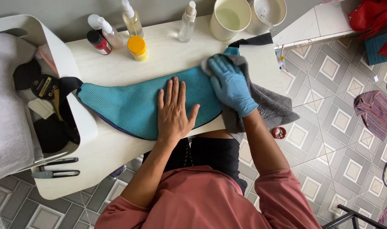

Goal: Cleaning and preparing a blue mesh shoe component using a liquid cleaner and a cloth.

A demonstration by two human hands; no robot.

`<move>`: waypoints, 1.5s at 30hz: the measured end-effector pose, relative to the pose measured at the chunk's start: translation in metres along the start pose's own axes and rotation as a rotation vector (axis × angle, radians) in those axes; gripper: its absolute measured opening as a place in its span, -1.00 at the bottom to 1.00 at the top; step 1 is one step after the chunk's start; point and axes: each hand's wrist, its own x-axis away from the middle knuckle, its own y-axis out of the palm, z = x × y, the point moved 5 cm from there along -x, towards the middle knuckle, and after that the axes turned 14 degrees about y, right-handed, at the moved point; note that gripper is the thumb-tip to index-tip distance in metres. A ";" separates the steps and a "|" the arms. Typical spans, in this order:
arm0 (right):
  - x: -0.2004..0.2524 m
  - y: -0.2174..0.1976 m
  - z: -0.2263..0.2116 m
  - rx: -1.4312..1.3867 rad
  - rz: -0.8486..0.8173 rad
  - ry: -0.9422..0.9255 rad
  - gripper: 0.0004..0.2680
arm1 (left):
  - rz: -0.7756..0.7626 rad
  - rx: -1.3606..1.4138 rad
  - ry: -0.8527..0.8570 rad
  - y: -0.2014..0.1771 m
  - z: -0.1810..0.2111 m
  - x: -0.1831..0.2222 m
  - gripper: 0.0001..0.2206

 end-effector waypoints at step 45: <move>0.005 0.012 0.035 0.025 -0.068 0.257 -0.52 | -0.012 0.099 -0.020 -0.001 -0.002 0.000 -0.18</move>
